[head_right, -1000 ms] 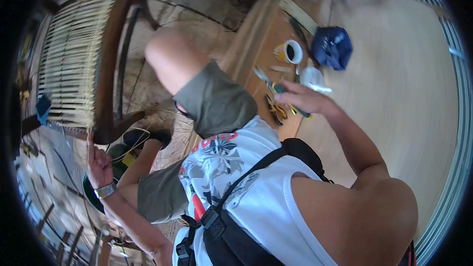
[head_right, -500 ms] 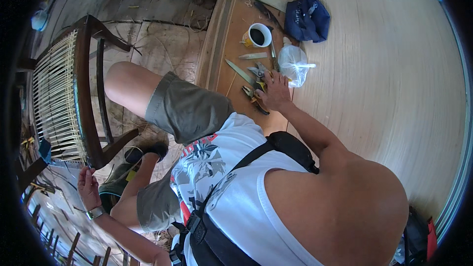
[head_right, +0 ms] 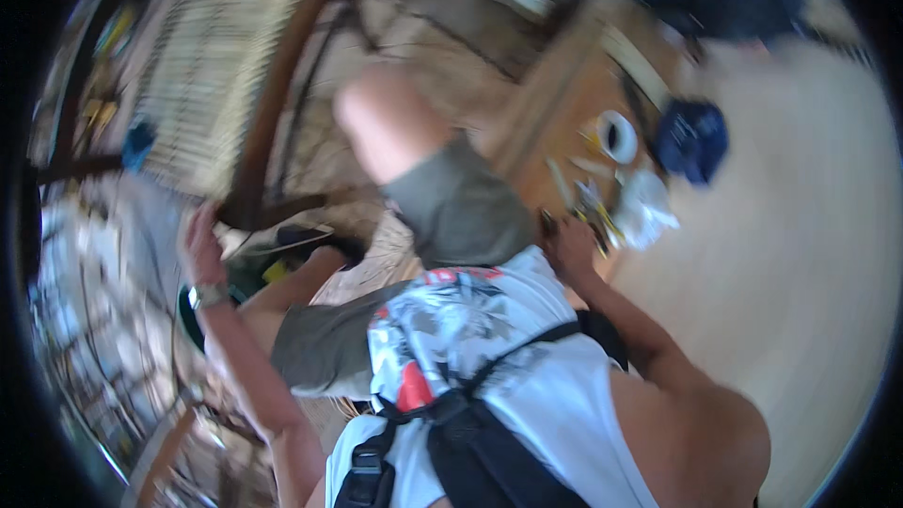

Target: Weaving rattan or bamboo strips into a wooden chair frame to create a seat.

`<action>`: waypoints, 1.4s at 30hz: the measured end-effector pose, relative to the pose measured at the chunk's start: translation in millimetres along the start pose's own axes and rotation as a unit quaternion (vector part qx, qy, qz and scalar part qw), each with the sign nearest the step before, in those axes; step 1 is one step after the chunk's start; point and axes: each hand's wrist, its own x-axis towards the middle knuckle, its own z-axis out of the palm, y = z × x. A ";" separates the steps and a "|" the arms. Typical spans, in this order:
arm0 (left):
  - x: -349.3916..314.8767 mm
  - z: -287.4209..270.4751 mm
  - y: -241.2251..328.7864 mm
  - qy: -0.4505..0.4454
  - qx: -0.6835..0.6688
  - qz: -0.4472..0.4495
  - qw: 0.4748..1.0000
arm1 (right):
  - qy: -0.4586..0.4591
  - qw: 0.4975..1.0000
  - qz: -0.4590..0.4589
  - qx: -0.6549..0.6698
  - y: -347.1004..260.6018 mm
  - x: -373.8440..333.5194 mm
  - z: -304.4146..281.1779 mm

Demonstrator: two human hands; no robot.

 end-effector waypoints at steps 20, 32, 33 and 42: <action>-41.4 12.8 5.1 0.006 -0.019 0.069 0.997 | -0.268 0.783 -0.318 0.463 -274.0 154.6 -214.2; -43.4 6.0 11.9 -0.038 -0.148 0.017 0.988 | -0.285 0.874 -0.291 0.265 -420.0 168.3 -201.0; -43.2 6.0 11.4 -0.041 -0.133 -0.001 0.990 | -0.287 0.875 -0.289 0.262 -421.7 167.8 -202.7; -39.1 7.2 9.0 -0.066 -0.165 -0.010 0.984 | -0.211 0.885 -0.347 0.227 -431.3 162.6 -208.4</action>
